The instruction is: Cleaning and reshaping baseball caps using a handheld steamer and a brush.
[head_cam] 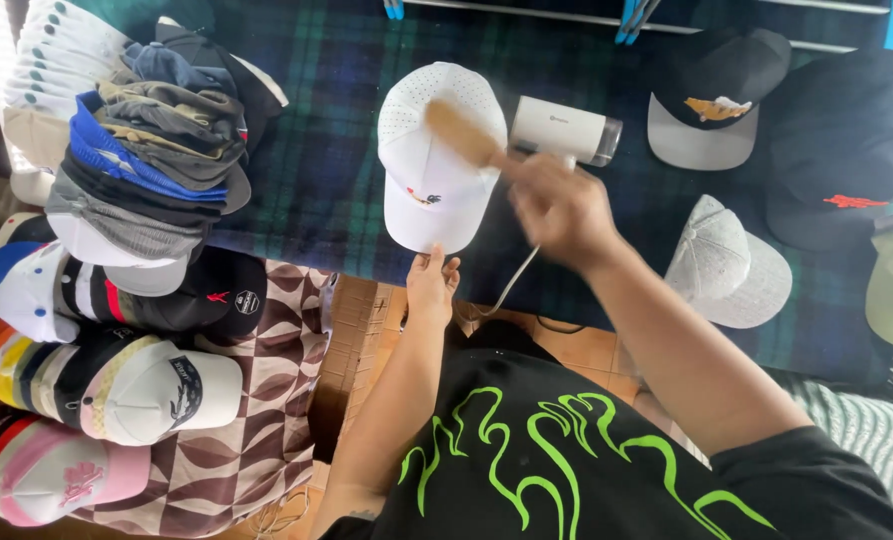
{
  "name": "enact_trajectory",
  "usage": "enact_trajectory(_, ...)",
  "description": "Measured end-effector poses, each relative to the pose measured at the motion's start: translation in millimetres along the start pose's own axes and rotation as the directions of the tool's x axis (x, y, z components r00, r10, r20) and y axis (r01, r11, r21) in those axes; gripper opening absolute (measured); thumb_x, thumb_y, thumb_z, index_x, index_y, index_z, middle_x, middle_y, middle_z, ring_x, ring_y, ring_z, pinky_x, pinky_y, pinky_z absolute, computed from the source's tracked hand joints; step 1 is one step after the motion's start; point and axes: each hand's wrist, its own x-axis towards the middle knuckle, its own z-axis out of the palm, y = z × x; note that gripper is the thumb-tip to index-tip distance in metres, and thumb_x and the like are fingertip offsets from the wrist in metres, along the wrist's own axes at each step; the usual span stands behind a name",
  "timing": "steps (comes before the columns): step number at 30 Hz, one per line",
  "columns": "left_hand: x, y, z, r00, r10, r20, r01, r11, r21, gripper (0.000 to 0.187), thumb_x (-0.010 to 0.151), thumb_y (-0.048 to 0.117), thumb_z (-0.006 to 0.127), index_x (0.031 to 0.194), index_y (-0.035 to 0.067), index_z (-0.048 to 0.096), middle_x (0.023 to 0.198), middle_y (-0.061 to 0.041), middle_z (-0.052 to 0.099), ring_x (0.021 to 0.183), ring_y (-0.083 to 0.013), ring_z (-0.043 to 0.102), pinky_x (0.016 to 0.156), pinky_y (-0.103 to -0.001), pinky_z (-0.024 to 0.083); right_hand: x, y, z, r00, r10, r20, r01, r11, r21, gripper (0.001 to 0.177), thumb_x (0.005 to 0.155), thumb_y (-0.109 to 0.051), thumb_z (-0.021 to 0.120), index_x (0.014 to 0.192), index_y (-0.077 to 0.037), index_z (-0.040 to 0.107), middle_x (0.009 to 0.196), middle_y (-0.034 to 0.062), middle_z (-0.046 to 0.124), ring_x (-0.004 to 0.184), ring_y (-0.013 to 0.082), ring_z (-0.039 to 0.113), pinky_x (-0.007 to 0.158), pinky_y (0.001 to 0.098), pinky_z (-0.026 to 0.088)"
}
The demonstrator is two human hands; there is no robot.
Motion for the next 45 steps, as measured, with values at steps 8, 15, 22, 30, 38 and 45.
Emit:
enact_trajectory(8,9,17,-12,0.998,-0.057,0.015,0.054,0.989,0.134,0.029,0.100,0.024,0.069,0.121,0.005,0.060,0.110,-0.006,0.059,0.079,-0.0145,0.071,0.059,-0.016,0.056,-12,103,-14,0.995,0.020,-0.093,-0.053,0.928,-0.370,0.038,0.095,0.000,0.065,0.133,-0.004,0.074,0.114,0.0171,0.076,0.092,0.0358,0.071,0.079,0.0442,0.056)
enact_trajectory(15,44,47,-24,1.000,-0.025,0.012,0.024,0.996,0.085,0.054,0.096,0.028,0.074,0.137,0.001,0.050,0.115,-0.011,0.056,0.091,-0.0205,0.067,0.082,-0.028,0.060,-21,-7,15,0.980,0.096,0.176,-0.118,0.986,0.121,0.028,0.087,-0.005,0.078,0.111,-0.017,0.082,0.092,0.0000,0.077,0.082,0.0248,0.072,0.078,0.0352,0.058)
enact_trajectory(22,42,61,-32,0.997,0.007,0.079,-0.011,0.999,0.053,0.060,0.092,0.021,0.078,0.141,0.003,0.047,0.114,-0.012,0.054,0.099,-0.0224,0.065,0.095,-0.034,0.056,-71,81,-1,0.810,0.552,-0.198,-0.564,0.826,-0.002,0.044,0.104,0.010,0.058,0.147,0.005,0.052,0.135,0.0321,0.061,0.119,0.0487,0.061,0.096,0.0539,0.054)
enact_trajectory(30,37,72,-30,0.977,0.202,0.065,-0.199,0.764,0.613,0.084,0.085,0.036,0.081,0.153,0.008,0.038,0.139,-0.026,0.056,0.128,-0.0385,0.059,0.106,-0.050,0.053,-77,5,70,0.911,0.402,-0.093,-0.385,0.910,0.154,0.034,0.104,0.001,0.062,0.138,0.004,0.063,0.114,0.0281,0.069,0.094,0.0409,0.071,0.077,0.0495,0.060)
enact_trajectory(38,13,99,-24,0.933,0.294,0.208,-0.349,0.602,0.718,0.083,0.088,0.028,0.077,0.155,0.002,0.034,0.150,-0.029,0.044,0.145,-0.0417,0.040,0.117,-0.051,0.038,-93,-6,84,0.586,0.807,0.071,-0.807,0.573,0.143,0.048,0.111,-0.007,0.049,0.158,-0.011,0.041,0.100,0.0202,0.061,0.075,0.0255,0.065,0.058,0.0388,0.052)
enact_trajectory(45,8,123,-30,0.963,0.107,0.248,-0.256,0.654,0.712,0.080,0.094,0.021,0.070,0.159,0.008,0.026,0.151,-0.028,0.039,0.138,-0.0413,0.049,0.110,-0.048,0.048,-89,-30,70,0.618,0.781,-0.091,-0.732,0.614,0.296,0.046,0.108,0.001,0.057,0.152,-0.009,0.054,0.092,0.0139,0.066,0.067,0.0132,0.055,0.055,0.0264,0.054)
